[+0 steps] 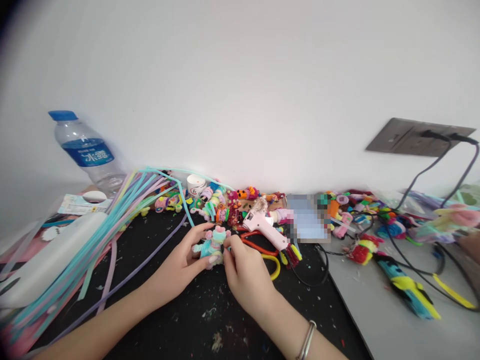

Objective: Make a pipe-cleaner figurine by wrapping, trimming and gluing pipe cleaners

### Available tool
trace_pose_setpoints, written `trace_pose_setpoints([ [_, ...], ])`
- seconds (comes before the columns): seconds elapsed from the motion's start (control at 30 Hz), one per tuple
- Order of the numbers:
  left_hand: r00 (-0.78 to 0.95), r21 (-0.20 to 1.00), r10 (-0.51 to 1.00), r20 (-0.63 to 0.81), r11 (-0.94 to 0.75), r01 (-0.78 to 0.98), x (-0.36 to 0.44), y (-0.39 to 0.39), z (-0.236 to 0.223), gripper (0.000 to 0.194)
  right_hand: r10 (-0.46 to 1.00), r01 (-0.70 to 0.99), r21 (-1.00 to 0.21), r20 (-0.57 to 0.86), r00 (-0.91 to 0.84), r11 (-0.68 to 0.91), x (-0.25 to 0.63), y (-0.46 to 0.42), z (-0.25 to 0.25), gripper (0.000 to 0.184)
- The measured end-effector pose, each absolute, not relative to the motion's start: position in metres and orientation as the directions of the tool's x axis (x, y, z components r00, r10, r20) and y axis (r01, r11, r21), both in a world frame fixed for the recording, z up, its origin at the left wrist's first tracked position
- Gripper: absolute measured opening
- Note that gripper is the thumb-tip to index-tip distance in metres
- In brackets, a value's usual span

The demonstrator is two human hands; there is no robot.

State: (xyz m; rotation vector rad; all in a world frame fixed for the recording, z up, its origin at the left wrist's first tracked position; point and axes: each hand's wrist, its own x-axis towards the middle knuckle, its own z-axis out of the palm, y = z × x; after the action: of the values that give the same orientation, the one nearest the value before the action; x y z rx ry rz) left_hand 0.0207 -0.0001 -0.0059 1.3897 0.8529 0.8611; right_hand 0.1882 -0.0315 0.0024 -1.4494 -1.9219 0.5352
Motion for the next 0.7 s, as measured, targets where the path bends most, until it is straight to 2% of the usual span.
trace_pose_setpoints([
  [0.27,0.463,0.997,0.886,-0.032,0.058,-0.042,0.0193,0.002,-0.004,0.05,0.977,0.488,-0.847,0.162,-0.136,0.209,0.1897,-0.0264,0.0002,0.004],
  [0.5,0.454,1.0,0.891,0.014,-0.025,0.019,0.0206,-0.0005,-0.0054,0.048,0.978,0.499,-0.849,0.208,0.01,0.176,0.1849,-0.0286,0.001,0.008],
  [0.7,0.433,1.0,0.901,-0.006,0.006,0.001,0.0207,0.0011,-0.0056,0.049,0.989,0.409,-0.902,0.15,0.003,0.136,0.185,-0.0273,-0.0005,0.011],
])
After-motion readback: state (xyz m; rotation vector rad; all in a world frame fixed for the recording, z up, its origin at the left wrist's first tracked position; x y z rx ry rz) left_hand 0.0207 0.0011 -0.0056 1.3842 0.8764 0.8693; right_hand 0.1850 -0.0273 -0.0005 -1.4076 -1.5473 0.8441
